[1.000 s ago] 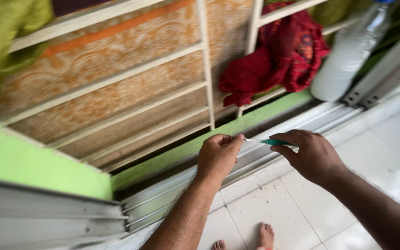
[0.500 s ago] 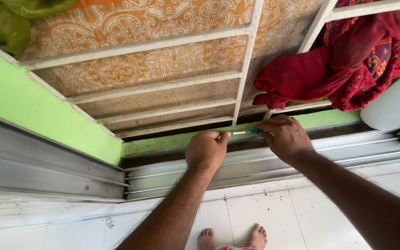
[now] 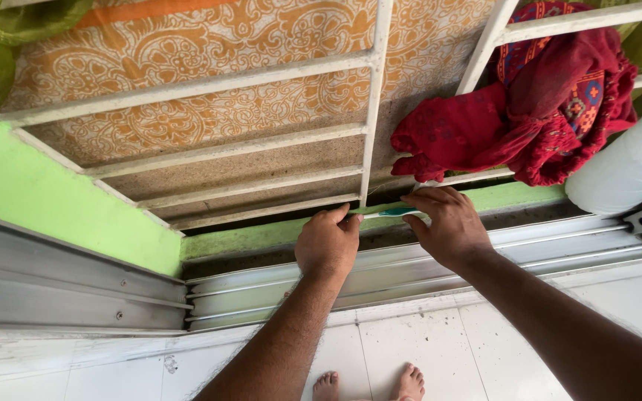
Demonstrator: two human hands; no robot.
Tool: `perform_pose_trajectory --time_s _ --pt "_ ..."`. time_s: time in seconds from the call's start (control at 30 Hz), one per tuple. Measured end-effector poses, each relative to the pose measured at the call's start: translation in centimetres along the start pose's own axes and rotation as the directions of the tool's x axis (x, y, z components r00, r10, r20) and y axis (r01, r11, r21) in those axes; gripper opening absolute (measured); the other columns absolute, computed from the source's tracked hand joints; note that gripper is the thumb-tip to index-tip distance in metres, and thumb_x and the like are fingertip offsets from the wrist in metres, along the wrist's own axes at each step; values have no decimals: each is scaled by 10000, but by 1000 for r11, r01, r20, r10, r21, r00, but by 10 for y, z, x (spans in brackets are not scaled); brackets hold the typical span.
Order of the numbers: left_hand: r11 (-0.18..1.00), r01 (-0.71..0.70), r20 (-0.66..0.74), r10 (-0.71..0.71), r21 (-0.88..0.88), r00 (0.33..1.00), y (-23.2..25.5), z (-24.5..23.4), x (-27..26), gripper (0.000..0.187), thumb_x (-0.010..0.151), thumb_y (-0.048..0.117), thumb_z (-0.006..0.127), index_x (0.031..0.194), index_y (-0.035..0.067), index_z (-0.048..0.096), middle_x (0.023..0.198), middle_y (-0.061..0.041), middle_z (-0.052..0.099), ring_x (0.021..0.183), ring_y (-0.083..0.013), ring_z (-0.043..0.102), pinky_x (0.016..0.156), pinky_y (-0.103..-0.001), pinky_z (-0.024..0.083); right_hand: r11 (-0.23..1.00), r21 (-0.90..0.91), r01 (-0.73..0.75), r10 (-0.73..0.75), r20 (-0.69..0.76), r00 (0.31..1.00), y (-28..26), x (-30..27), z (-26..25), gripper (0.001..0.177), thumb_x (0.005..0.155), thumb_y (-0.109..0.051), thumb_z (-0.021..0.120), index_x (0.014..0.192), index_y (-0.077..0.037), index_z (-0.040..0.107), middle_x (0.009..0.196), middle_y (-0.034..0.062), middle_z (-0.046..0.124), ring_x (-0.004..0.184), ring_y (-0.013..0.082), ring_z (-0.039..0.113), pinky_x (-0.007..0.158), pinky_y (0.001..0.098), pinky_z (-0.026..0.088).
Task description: The person cleans the metal frame of a sliding window using a toothbrush to scrub the grooves and a red cloth to wipe the surface. The person scrubs the vertical and horizontal sections of the frame and then wipes them down.
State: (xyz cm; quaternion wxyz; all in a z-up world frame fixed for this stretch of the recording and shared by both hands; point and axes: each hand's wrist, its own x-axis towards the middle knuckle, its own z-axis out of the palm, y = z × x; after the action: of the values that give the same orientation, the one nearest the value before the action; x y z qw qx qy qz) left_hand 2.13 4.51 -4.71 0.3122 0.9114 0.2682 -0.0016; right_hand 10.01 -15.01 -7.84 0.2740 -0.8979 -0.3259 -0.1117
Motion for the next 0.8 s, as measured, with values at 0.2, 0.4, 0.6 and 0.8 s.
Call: perform_pose_trajectory --time_s 0.2,0.4,0.6,0.8 --pt "999 14 56 -16 42 998 2 -10 0 432 909 446 709 1293 249 693 937 46 756 813 -125 729 761 -332 595 987 99 -123 144 -252 957 -19 -19 -44 237 913 -263 802 1054 -74 780 1004 125 753 976 284 703 871 409 560" --pt "1000 -2 77 0 23 997 -3 -18 1 474 882 464 731 1305 255 684 913 55 743 810 -118 717 781 -335 585 981 184 64 58 -591 805 -17 -35 -99 192 1053 -106 802 920 -40 680 988 92 711 978 197 669 915 310 521" --pt "999 -40 0 40 -11 999 -2 -20 -6 491 834 507 777 1241 236 724 852 46 717 790 -124 698 762 -332 576 974 189 -123 220 -688 691 -10 -18 -130 300 1002 -177 783 1107 -8 559 1092 89 566 950 228 532 895 325 445" --pt "979 -153 -144 134 -135 981 19 -17 -22 431 793 458 839 1095 165 743 817 21 697 703 -124 668 635 -310 567 935 -236 -264 82 -582 809 -22 28 -147 963 784 -313 1006 1456 89 447 1317 337 486 1225 493 487 1034 564 371"
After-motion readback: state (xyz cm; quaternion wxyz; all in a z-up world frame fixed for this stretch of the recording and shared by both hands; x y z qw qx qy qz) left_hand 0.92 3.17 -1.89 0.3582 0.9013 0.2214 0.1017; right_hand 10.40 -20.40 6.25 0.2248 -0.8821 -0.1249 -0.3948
